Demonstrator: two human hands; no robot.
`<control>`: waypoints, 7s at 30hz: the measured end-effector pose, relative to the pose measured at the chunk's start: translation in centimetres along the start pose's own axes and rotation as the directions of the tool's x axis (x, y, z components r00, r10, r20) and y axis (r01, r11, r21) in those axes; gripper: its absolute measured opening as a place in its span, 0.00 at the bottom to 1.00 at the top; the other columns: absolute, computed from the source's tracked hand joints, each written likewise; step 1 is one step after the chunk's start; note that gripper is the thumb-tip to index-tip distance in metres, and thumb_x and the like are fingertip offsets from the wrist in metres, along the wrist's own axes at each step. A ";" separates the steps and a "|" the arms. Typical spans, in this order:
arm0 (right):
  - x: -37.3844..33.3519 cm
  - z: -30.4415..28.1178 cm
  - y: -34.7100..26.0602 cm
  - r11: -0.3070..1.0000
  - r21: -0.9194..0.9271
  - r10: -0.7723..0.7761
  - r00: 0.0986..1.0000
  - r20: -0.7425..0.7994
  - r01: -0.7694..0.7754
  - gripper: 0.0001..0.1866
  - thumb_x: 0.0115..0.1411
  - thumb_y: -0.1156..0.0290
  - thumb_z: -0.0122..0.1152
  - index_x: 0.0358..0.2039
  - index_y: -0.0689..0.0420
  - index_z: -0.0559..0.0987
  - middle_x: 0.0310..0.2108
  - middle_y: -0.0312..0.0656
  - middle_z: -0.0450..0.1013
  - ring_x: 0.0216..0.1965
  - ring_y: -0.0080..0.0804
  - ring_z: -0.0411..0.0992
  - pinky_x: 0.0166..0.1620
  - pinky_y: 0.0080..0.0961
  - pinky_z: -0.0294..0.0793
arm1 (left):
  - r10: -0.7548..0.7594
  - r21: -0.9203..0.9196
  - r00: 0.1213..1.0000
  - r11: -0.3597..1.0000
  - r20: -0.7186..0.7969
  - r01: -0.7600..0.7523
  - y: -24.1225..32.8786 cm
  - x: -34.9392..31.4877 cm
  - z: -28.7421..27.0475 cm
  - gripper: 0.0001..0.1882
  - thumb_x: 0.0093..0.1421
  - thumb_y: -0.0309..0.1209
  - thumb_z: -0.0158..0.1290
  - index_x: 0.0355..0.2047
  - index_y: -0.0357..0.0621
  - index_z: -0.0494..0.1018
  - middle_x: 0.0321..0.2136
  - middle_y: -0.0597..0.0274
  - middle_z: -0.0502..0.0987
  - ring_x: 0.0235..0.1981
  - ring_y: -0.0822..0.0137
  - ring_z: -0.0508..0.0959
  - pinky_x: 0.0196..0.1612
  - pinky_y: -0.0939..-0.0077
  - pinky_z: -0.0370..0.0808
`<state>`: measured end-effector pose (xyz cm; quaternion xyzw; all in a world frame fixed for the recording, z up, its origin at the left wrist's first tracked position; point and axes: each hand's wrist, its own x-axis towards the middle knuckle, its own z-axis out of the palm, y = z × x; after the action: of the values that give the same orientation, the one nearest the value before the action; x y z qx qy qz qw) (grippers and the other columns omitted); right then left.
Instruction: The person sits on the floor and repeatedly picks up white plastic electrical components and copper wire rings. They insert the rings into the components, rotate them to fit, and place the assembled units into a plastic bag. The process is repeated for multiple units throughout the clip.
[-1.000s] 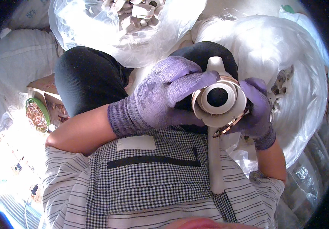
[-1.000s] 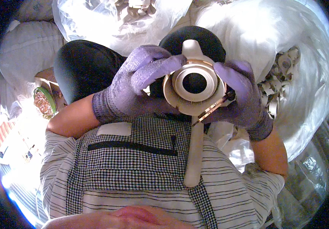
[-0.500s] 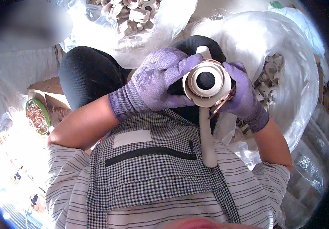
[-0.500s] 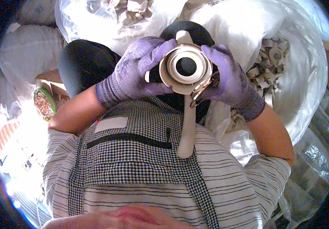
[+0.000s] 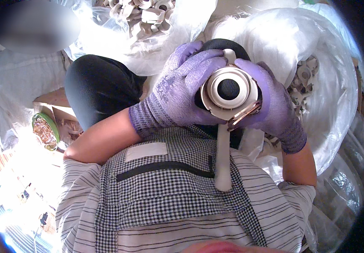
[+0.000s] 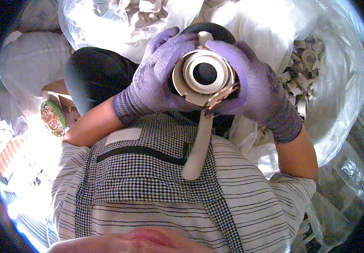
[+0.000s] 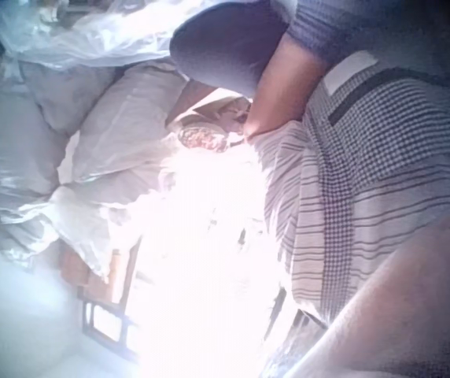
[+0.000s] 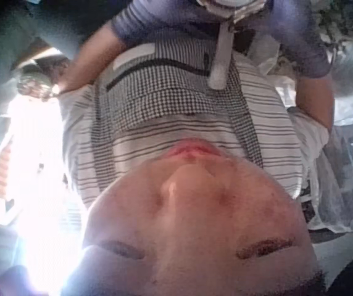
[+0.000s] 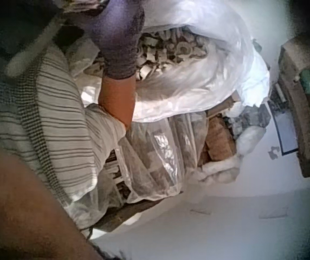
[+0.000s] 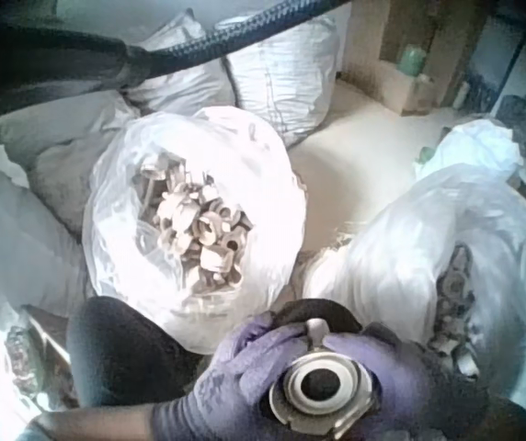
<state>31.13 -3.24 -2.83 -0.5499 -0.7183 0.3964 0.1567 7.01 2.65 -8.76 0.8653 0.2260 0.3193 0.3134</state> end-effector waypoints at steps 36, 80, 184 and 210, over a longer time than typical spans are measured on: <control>-5.4 2.6 -8.8 0.850 -0.399 -0.515 0.704 -0.489 0.343 0.32 0.41 0.69 0.78 0.50 0.56 0.81 0.51 0.48 0.71 0.45 0.42 0.75 0.44 0.34 0.78 | -0.236 -0.830 0.880 0.301 0.412 0.469 5.1 -1.8 -4.9 0.56 0.54 0.67 0.60 0.68 0.32 0.58 0.59 0.45 0.72 0.57 0.57 0.76 0.61 0.64 0.73; -2.0 7.8 -3.9 0.956 0.104 -0.069 0.558 -0.827 0.273 0.21 0.64 0.67 0.61 0.53 0.59 0.67 0.50 0.45 0.69 0.52 0.37 0.71 0.57 0.35 0.71 | 0.133 -0.004 0.932 0.990 -0.338 -0.143 10.6 -0.3 -5.3 0.28 0.46 0.35 0.69 0.46 0.40 0.74 0.41 0.53 0.75 0.45 0.52 0.76 0.49 0.60 0.74; -7.5 4.6 -3.8 0.938 -0.065 -0.307 0.731 -0.610 0.340 0.24 0.44 0.62 0.83 0.39 0.53 0.80 0.39 0.42 0.75 0.37 0.43 0.76 0.41 0.36 0.78 | -0.244 -0.438 0.955 0.849 0.169 0.294 4.4 4.1 0.3 0.55 0.48 0.50 0.73 0.66 0.31 0.58 0.57 0.40 0.71 0.59 0.49 0.74 0.63 0.59 0.71; -2.5 2.9 -3.9 0.585 0.792 0.442 0.750 -0.492 0.175 0.13 0.72 0.70 0.48 0.49 0.64 0.77 0.25 0.34 0.71 0.17 0.16 0.62 0.23 0.18 0.64 | -0.406 -0.847 0.911 0.460 0.068 0.268 3.9 2.5 -1.3 0.16 0.61 0.30 0.62 0.48 0.39 0.77 0.48 0.52 0.77 0.50 0.63 0.79 0.57 0.71 0.74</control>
<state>27.52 -7.01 -1.21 -0.5763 -0.3134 0.4707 0.5900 8.58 1.88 -4.32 0.5184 0.2326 0.3803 0.7297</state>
